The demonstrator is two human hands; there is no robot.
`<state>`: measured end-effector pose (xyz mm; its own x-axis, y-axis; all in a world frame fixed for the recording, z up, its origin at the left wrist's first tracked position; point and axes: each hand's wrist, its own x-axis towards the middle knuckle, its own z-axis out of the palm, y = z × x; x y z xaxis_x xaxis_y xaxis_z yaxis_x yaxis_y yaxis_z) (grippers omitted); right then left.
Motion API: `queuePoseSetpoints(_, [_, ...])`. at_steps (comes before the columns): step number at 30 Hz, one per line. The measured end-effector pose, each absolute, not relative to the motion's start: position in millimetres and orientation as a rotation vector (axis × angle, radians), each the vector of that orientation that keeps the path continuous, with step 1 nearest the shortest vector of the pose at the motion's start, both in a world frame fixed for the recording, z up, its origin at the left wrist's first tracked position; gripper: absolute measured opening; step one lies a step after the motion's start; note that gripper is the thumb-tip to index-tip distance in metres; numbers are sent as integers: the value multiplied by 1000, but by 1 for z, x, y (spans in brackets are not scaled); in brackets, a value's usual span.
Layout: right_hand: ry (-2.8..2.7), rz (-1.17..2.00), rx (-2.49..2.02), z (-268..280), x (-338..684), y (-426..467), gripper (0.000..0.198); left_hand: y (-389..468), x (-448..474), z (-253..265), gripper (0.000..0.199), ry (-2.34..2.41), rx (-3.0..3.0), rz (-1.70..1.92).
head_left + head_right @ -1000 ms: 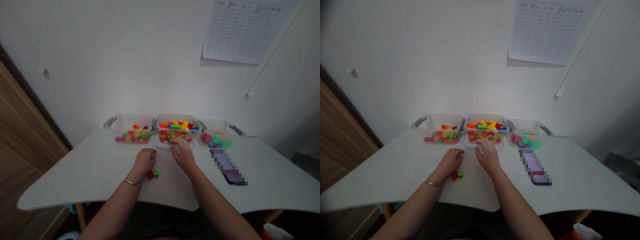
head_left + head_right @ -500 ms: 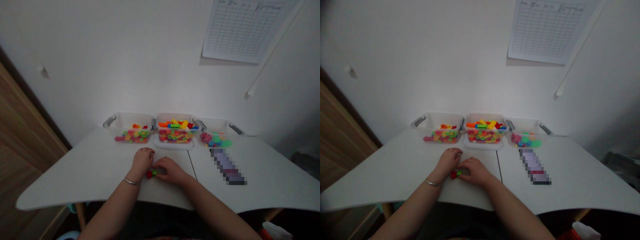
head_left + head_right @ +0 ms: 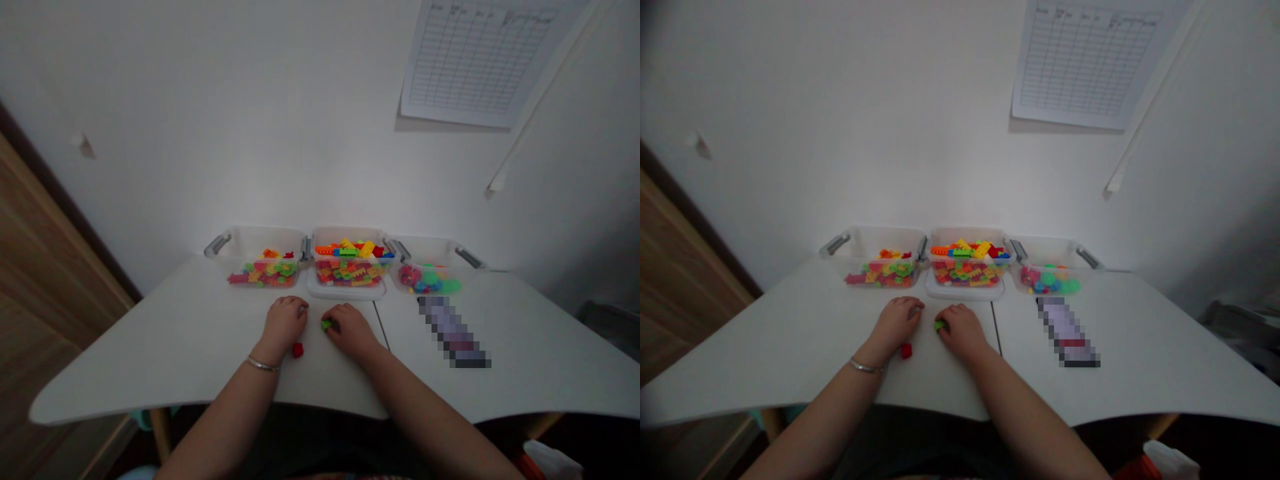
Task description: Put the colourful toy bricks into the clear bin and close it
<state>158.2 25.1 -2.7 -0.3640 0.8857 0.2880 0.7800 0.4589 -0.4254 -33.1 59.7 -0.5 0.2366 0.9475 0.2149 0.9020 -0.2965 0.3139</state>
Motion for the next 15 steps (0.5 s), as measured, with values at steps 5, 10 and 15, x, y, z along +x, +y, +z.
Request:
queuePoseSetpoints(5, [-2119,315,-1418,-9,158,26,27,58,-34,3,29,1775,2369,538])
queuePoseSetpoints(10, [-1847,138,-1322,4,167,34,21,58,-35,3,29,1766,2360,545])
queuePoseSetpoints(15, [-1524,-196,-1237,38,200,56,7,57,-36,5,30,1771,2366,534])
